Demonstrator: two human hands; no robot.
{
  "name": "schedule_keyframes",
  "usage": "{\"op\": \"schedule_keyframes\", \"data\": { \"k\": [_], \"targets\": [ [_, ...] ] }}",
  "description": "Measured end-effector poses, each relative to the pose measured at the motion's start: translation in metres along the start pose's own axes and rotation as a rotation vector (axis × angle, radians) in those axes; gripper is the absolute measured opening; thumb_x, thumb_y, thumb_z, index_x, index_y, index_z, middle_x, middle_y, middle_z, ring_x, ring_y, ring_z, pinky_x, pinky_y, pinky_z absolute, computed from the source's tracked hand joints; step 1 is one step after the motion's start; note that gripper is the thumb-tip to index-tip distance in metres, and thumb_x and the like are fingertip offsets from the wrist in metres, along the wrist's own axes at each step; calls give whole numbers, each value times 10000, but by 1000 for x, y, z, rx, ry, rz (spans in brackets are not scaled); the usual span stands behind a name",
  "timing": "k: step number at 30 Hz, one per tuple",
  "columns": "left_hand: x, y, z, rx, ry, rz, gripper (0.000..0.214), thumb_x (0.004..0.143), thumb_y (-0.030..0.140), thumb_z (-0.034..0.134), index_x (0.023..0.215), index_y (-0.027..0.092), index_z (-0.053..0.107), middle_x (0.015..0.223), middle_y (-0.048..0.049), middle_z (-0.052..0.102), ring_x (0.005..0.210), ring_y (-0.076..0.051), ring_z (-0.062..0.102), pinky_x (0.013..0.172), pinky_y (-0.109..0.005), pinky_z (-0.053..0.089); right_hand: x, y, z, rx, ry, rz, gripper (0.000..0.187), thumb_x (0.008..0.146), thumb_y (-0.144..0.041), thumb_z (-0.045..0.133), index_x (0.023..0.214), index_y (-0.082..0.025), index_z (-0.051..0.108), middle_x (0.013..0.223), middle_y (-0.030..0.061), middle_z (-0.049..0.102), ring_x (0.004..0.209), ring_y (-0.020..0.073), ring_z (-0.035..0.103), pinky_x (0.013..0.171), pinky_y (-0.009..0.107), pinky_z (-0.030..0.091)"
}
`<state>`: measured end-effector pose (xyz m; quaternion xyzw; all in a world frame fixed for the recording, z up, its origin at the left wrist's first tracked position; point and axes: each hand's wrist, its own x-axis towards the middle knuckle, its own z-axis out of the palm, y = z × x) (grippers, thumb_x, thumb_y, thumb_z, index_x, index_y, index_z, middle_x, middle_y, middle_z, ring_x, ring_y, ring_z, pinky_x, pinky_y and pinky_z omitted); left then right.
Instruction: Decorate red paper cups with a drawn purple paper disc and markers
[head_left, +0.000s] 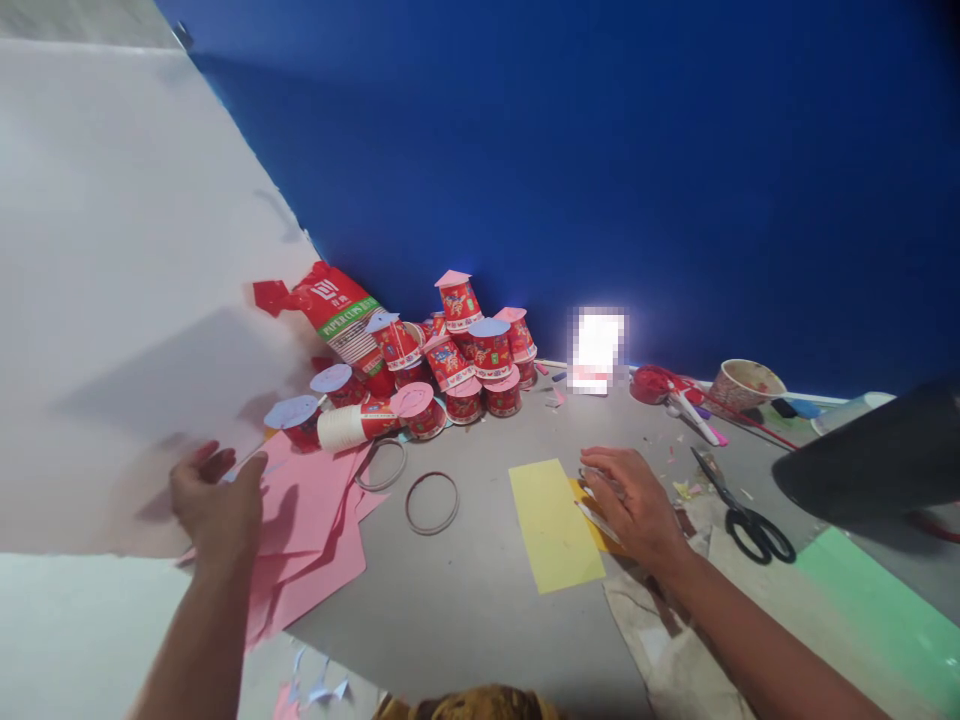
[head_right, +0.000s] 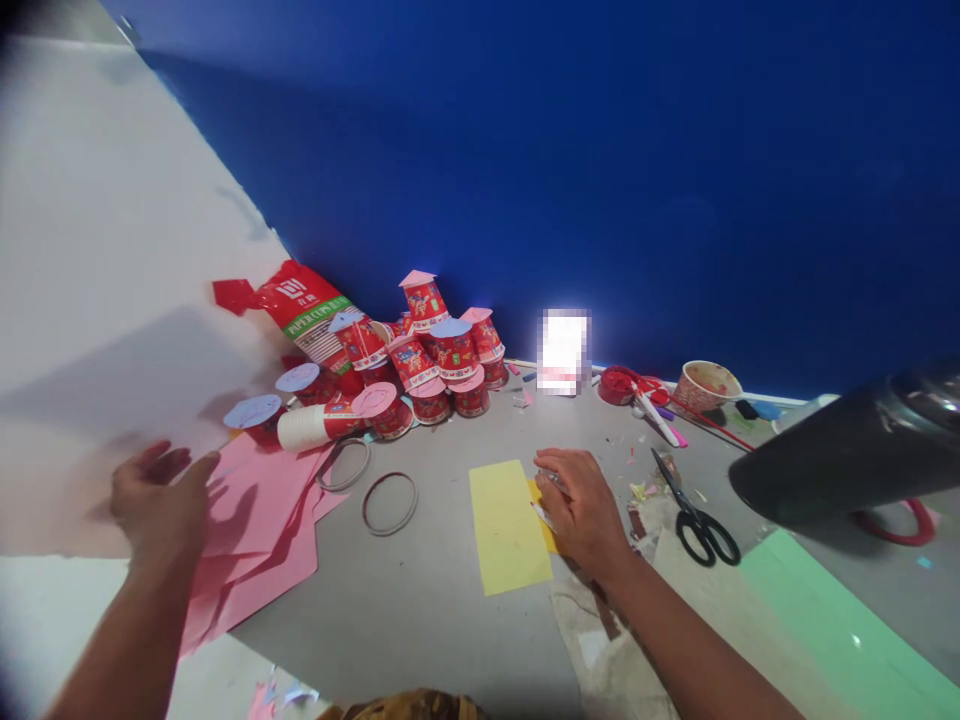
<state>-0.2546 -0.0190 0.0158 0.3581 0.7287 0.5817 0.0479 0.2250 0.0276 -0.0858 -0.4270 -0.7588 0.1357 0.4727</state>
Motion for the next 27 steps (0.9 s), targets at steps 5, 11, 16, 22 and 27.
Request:
{"op": "schedule_keyframes", "data": {
  "k": [5, 11, 16, 22, 27],
  "targets": [
    [-80, 30, 18, 111, -138, 40, 248, 778, 316, 793, 998, 221, 729, 997, -9, 742, 888, -205, 682, 832, -312, 541, 3, -3, -3, 0, 1, 20, 168, 1038, -290, 562, 1101, -246, 712, 1131, 104, 783, 1082, 276, 704, 943, 462, 567],
    [-186, 37, 80, -38, -869, 283, 106, 892, 312, 729, 960, 264, 793, 1015, -91, 792, 967, -274, 733, 891, -393, 582, 8, -7, -8, -21, -5, 57, 163, 1017, -258, 558, 1061, -246, 715, 1099, 100, 792, 1046, 266, 707, 963, 459, 563],
    [-219, 40, 110, 84, -1226, 653, 586, 864, 359, 803, 1424, 264, 657, 1564, -185, 588, 1527, -412, 444, 1226, -626, 381, 9, -8, -9, -17, 7, 80, 171, 1006, -250, 550, 1035, -246, 719, 1070, 93, 792, 1035, 262, 704, 954, 443, 556],
    [-218, 49, 120, 326, -1332, 762, 524, 912, 333, 769, 1416, 266, 642, 1575, -190, 583, 1545, -416, 431, 1251, -706, 252, 10, -8, -10, -4, -6, 97, 179, 1005, -225, 548, 1015, -250, 725, 1029, 80, 791, 1002, 258, 705, 941, 426, 557],
    [-219, 51, 116, 381, -1334, 756, 518, 918, 308, 763, 1416, 241, 638, 1570, -199, 588, 1537, -419, 447, 1249, -734, 224, 9, -7, -8, 2, -15, 76, 164, 1014, -224, 559, 1003, -249, 721, 991, 70, 787, 959, 248, 707, 907, 409, 562]
  ]
}}
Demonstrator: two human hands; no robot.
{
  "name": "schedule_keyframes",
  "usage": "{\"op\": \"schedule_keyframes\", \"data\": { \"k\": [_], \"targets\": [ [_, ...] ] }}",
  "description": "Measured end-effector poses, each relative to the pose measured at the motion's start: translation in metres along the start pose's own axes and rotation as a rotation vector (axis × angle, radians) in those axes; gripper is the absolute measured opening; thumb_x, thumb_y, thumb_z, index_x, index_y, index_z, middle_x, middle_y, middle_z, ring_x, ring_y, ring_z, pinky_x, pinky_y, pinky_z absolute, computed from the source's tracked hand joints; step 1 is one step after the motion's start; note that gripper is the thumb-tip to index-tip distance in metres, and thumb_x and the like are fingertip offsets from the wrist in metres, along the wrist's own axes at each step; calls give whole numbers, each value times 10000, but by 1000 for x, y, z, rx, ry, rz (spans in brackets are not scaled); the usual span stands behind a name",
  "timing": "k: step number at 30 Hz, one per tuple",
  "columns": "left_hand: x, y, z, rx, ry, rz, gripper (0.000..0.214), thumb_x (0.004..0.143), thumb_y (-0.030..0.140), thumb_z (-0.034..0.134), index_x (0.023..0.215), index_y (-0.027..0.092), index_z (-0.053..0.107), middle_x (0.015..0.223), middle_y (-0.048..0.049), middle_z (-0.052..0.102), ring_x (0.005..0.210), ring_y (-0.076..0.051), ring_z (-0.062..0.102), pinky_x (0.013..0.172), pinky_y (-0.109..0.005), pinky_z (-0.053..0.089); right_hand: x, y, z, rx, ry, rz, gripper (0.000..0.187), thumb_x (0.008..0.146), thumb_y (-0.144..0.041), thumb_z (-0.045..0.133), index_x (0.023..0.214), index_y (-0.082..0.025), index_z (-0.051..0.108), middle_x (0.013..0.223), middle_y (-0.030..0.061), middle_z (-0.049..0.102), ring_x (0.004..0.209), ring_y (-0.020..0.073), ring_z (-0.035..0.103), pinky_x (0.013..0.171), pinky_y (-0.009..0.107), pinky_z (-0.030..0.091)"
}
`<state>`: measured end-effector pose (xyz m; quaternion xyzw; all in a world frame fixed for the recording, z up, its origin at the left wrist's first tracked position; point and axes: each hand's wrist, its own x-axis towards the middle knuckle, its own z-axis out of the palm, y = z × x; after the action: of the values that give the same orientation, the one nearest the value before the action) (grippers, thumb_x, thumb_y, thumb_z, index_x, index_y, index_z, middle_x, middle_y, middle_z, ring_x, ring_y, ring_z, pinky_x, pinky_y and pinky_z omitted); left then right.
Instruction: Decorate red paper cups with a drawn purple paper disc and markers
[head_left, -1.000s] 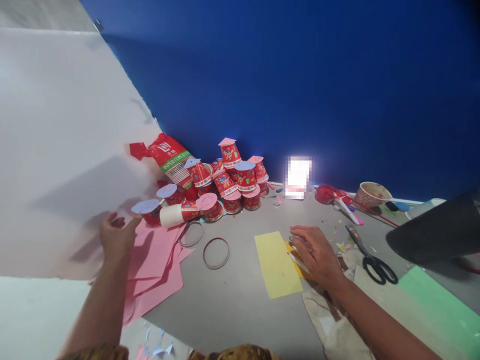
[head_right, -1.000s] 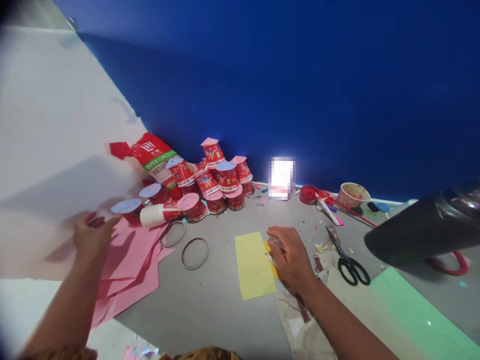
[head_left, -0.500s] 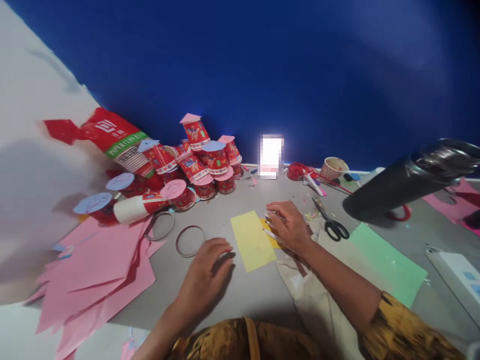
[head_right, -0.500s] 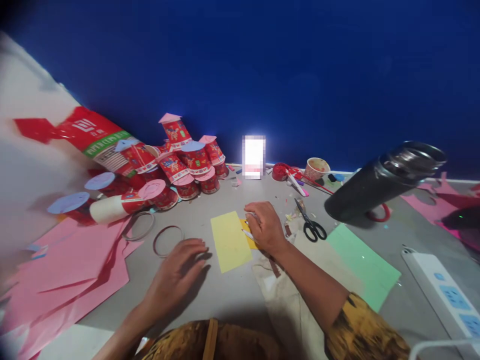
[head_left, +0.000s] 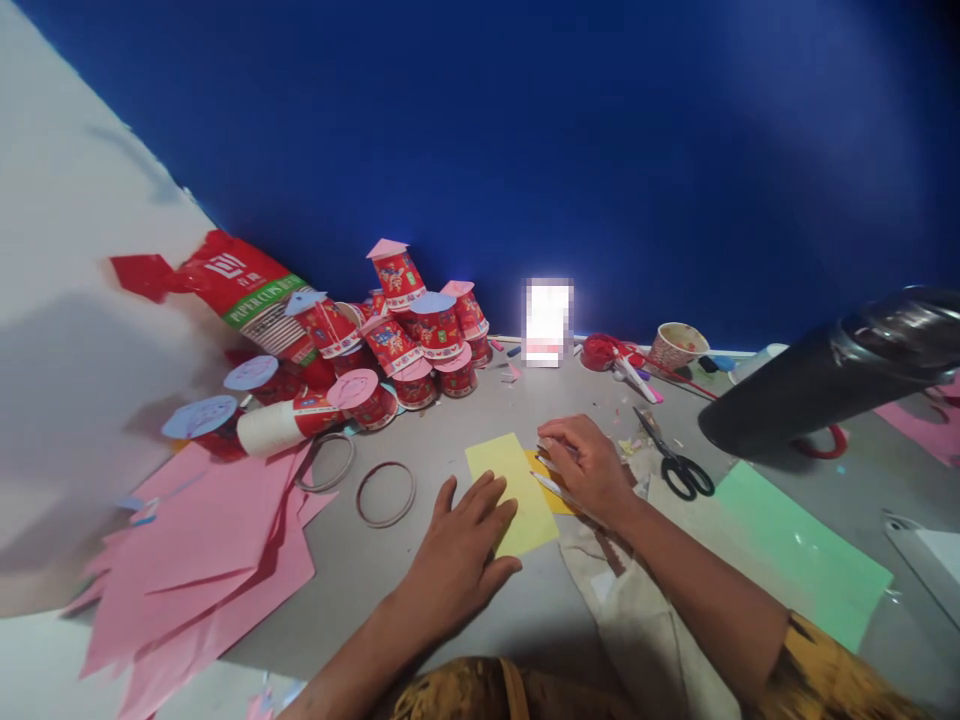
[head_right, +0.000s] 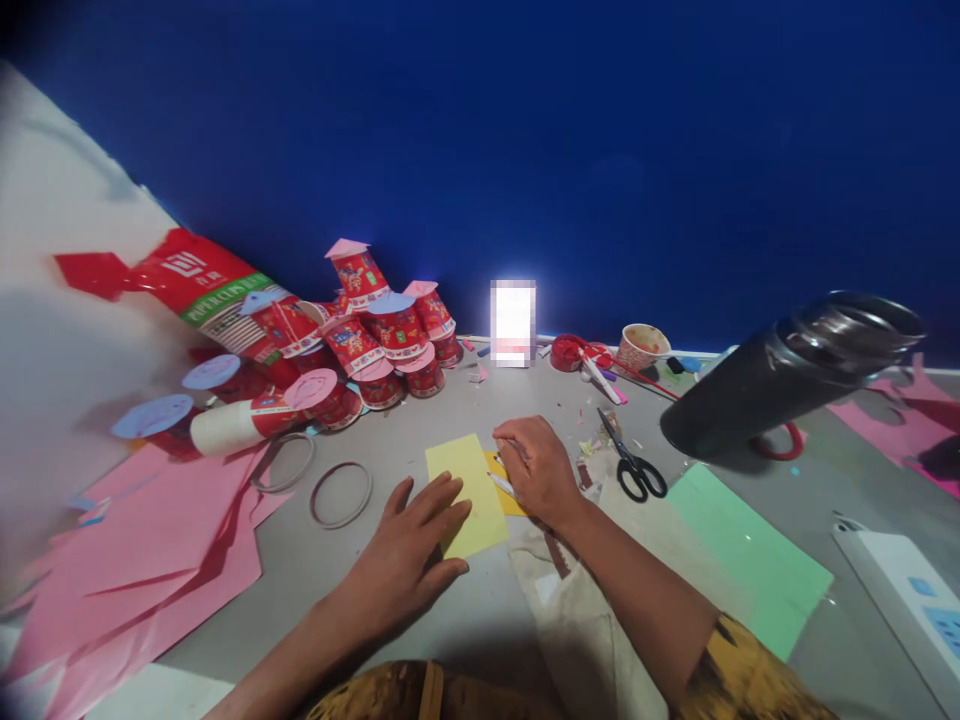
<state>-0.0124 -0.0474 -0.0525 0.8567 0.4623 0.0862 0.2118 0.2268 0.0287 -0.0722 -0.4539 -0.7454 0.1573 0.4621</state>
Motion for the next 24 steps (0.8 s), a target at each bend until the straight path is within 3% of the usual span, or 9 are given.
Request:
{"op": "schedule_keyframes", "data": {
  "k": [8, 15, 18, 21, 24],
  "targets": [
    [-13, -19, 4, 50, 137, 71, 452, 910, 181, 652, 1356, 249, 669, 1518, -169, 646, 1477, -366, 539, 1258, -649, 280, 0, 0, 2, -3, 10, 41, 173, 1012, -231, 557, 982, -251, 726, 980, 72, 785, 954, 243, 705, 889, 397, 574],
    [3, -39, 4, -2, 263, 114, 303, 926, 132, 546, 1030, 291, 782, 1236, -117, 805, 1255, -363, 706, 1119, -633, 432, 7, 4, -1, -50, -39, 98, 160, 993, -217, 585, 956, -246, 738, 949, 60, 788, 938, 230, 701, 890, 376, 561],
    [9, -44, -10, -125, 377, 95, 252, 916, 195, 605, 990, 323, 809, 1178, -107, 815, 1188, -383, 725, 1100, -642, 448, 14, 2, -18, -192, -188, 155, 168, 981, -198, 599, 922, -243, 750, 927, 53, 789, 928, 228, 699, 858, 354, 537],
    [14, -44, -31, -271, 567, 15, 143, 889, 306, 714, 958, 335, 836, 1219, -117, 791, 1256, -410, 676, 1122, -614, 463, 15, -5, -39, -409, -393, 149, 147, 989, -246, 647, 885, -242, 751, 891, 67, 778, 884, 241, 695, 772, 337, 503],
    [22, -37, -45, -385, 626, -21, 115, 854, 346, 774, 946, 342, 843, 1274, -101, 764, 1314, -397, 632, 1189, -595, 427, 4, -15, -54, -563, -496, 167, 88, 964, -307, 729, 935, -228, 752, 915, 89, 759, 898, 272, 696, 720, 348, 481]
  ]
}}
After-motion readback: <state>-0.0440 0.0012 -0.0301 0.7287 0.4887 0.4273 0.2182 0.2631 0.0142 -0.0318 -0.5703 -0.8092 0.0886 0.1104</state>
